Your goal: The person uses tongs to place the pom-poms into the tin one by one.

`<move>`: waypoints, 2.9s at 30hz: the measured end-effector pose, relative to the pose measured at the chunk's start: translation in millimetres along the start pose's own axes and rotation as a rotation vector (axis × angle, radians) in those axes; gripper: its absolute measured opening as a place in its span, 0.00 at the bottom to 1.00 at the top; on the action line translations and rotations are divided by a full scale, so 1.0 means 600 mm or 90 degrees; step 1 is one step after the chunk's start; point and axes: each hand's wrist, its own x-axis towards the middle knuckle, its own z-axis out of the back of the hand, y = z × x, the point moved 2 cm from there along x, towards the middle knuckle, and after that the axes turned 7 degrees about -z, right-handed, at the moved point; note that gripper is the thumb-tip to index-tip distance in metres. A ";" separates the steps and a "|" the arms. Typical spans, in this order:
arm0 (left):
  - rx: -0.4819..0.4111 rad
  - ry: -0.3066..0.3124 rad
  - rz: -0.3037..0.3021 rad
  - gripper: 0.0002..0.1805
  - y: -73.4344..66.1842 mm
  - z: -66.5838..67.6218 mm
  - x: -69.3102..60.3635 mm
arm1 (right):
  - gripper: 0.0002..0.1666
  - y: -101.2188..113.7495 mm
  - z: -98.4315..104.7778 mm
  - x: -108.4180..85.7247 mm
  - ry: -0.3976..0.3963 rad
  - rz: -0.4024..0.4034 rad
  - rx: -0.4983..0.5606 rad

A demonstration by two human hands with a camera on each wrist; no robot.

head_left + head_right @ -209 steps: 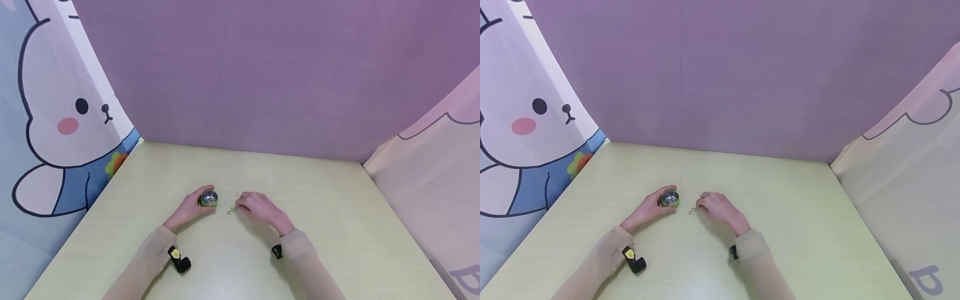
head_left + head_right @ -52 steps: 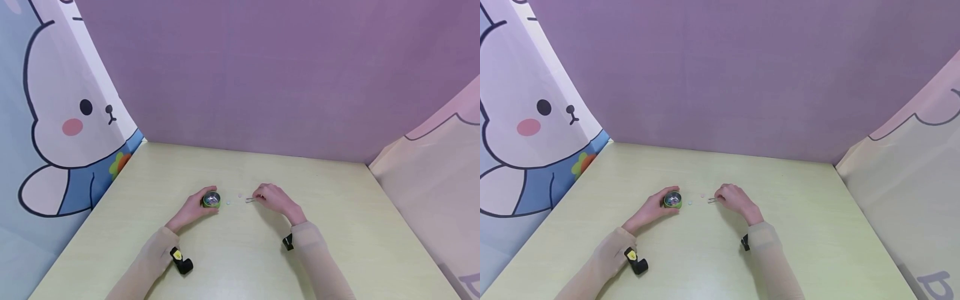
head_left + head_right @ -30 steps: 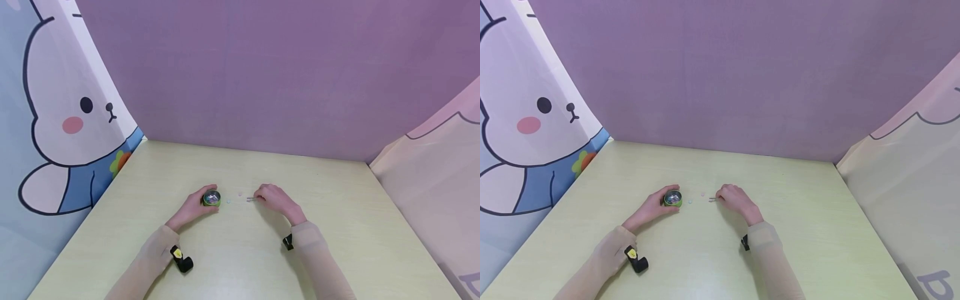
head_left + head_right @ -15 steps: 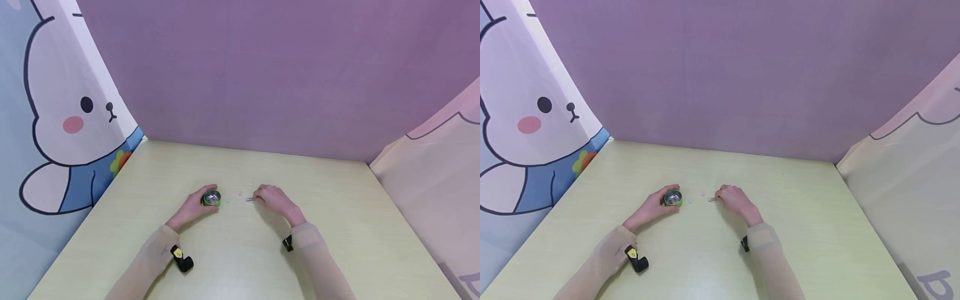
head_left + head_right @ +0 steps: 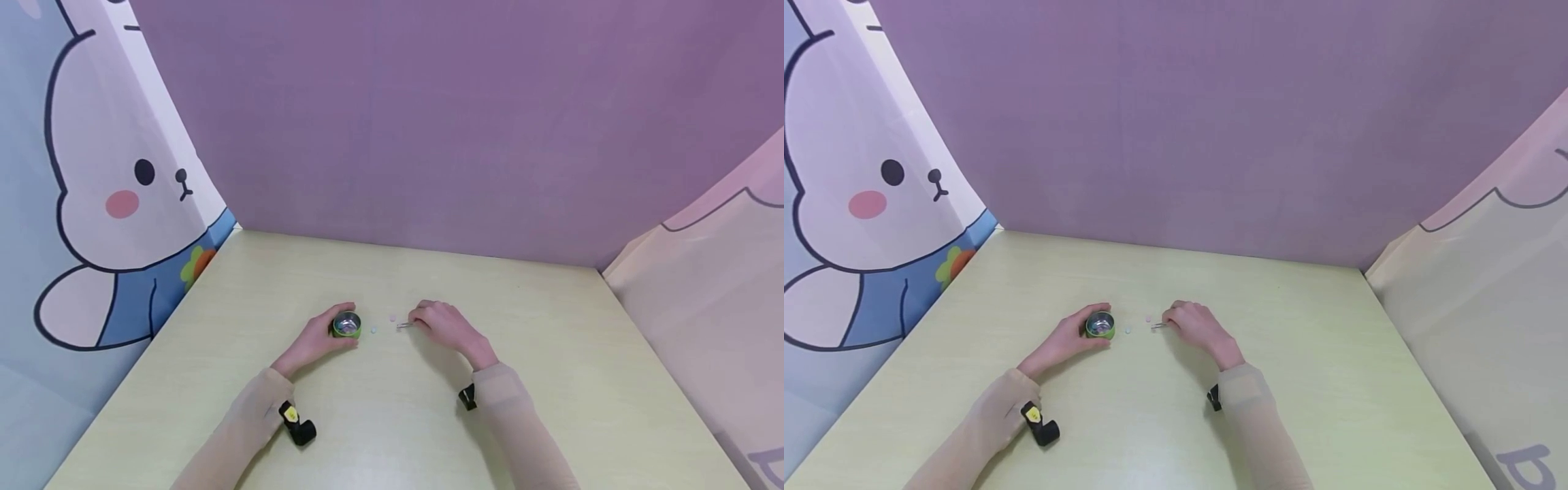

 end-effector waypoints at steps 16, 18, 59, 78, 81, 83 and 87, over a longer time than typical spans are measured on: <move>0.007 -0.004 -0.008 0.44 0.003 0.000 0.000 | 0.09 0.061 0.018 0.056 -0.012 0.055 0.054; 0.006 -0.003 -0.009 0.44 0.003 0.000 0.001 | 0.09 0.069 0.018 0.061 -0.005 0.064 0.067; 0.014 -0.010 -0.014 0.44 0.001 -0.002 0.004 | 0.11 0.055 0.032 0.058 0.042 0.024 0.146; 0.015 -0.002 -0.009 0.44 0.004 0.000 0.003 | 0.12 0.000 0.013 0.036 0.044 -0.025 0.142; 0.018 -0.002 -0.009 0.45 0.004 -0.001 0.003 | 0.11 -0.003 0.009 0.035 0.049 -0.031 0.147; 0.018 -0.002 -0.006 0.45 0.003 -0.001 0.003 | 0.12 -0.005 0.006 0.036 0.049 -0.035 0.147; 0.017 -0.002 -0.005 0.45 0.003 -0.002 0.003 | 0.12 -0.008 0.002 0.037 0.051 -0.039 0.144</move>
